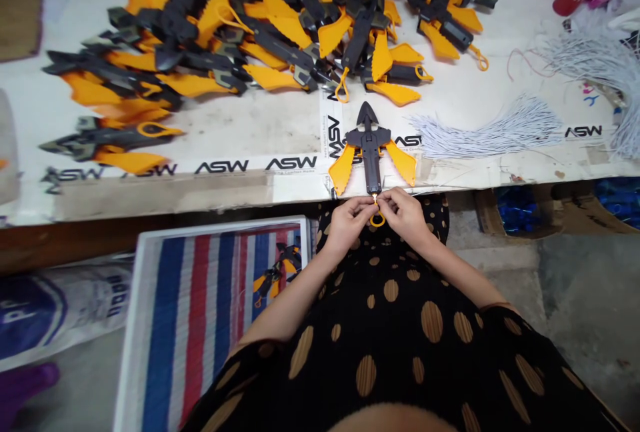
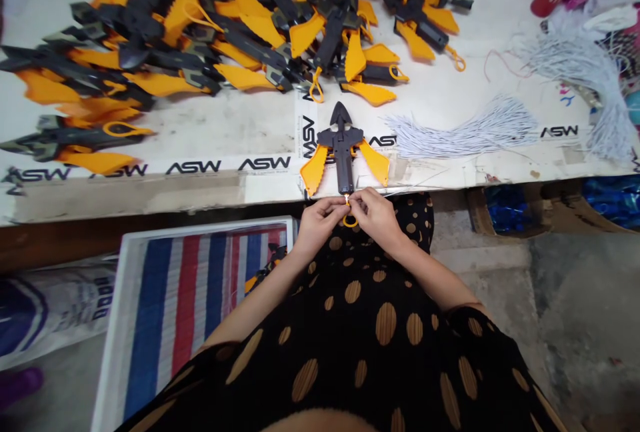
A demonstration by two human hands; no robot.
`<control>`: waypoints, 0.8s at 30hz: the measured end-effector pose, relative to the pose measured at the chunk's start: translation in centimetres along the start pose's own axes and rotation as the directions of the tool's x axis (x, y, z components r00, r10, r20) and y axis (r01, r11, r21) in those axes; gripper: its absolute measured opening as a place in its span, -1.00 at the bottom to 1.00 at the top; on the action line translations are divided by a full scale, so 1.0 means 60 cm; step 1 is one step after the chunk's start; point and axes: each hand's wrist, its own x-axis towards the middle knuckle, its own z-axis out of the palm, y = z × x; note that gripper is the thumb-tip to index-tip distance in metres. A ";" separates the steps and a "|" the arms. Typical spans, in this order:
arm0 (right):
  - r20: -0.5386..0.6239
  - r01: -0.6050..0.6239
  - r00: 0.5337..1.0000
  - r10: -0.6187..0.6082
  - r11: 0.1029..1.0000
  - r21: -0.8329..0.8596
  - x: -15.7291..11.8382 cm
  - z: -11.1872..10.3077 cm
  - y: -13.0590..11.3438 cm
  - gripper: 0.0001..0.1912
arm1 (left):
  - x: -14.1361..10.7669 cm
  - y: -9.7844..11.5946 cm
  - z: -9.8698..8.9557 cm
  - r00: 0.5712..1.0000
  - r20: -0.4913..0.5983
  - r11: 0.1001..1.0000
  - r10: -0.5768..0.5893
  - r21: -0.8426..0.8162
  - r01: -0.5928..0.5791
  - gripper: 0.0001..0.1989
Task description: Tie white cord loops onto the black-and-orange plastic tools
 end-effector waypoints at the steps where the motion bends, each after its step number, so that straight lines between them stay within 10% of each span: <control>1: 0.014 0.015 1.000 -0.015 1.000 -0.023 0.000 -0.003 -0.001 -0.84 | 0.001 0.001 0.000 1.000 0.008 1.000 -0.002 -0.002 0.002 -0.60; 9: 0.123 0.096 0.991 -0.059 0.943 -0.320 0.009 -0.024 -0.011 -0.84 | 0.015 0.011 -0.010 0.989 0.137 0.998 -0.060 0.026 0.057 -0.54; 16: 0.252 0.243 0.956 -0.153 0.892 -0.380 0.026 -0.049 -0.029 -0.82 | 0.026 0.032 -0.023 0.967 0.242 0.949 0.075 0.280 -0.143 -0.68; 24: 0.263 0.311 0.943 -0.205 0.828 -0.466 0.031 -0.040 -0.024 -0.66 | -0.005 0.043 -0.056 0.980 0.003 0.930 0.201 0.314 -0.191 -0.74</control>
